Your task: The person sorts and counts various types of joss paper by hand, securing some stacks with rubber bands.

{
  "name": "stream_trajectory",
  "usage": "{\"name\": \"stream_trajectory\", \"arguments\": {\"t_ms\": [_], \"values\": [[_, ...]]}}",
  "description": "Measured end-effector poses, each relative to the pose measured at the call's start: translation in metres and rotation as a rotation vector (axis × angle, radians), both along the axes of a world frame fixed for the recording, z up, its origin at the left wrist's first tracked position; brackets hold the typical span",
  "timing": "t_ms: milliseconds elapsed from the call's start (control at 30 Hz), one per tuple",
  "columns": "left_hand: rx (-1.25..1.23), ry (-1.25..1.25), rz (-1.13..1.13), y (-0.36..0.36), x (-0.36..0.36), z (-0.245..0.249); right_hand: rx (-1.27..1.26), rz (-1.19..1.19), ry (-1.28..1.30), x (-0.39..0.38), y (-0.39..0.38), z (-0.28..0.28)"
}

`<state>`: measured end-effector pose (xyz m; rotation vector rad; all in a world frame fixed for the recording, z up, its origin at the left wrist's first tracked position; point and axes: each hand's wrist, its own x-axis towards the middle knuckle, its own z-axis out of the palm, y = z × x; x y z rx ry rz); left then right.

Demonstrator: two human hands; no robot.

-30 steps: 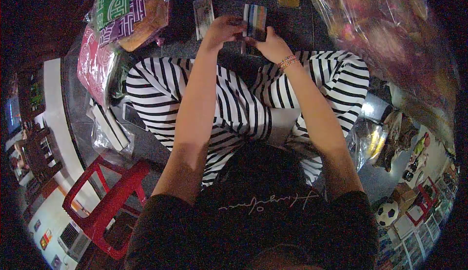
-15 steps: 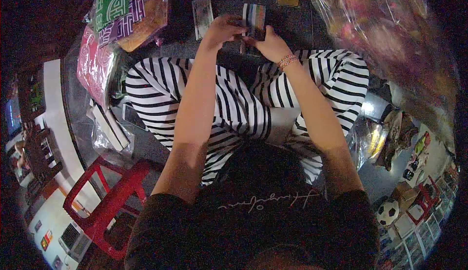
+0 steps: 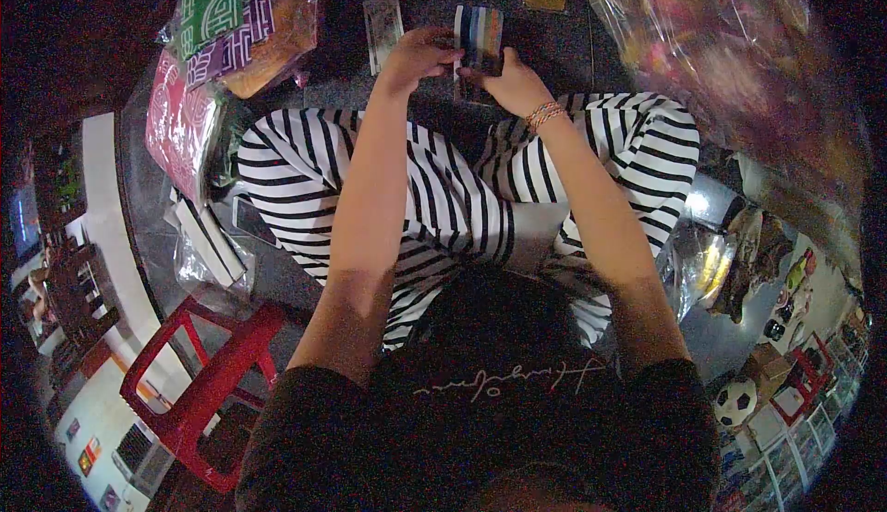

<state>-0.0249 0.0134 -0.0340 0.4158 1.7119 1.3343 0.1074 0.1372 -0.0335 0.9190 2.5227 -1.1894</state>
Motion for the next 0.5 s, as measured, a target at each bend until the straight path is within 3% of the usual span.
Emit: {"name": "stream_trajectory", "arguments": {"t_ms": [300, 500], "values": [[0.088, -0.018, 0.089, -0.0008, 0.0025, 0.001, 0.009, -0.012, 0.015, 0.0004, 0.0007, -0.0054], [-0.008, 0.073, -0.016, -0.002, -0.0002, 0.0026, -0.004, -0.007, 0.038, 0.0018, 0.0006, -0.0029]]}}
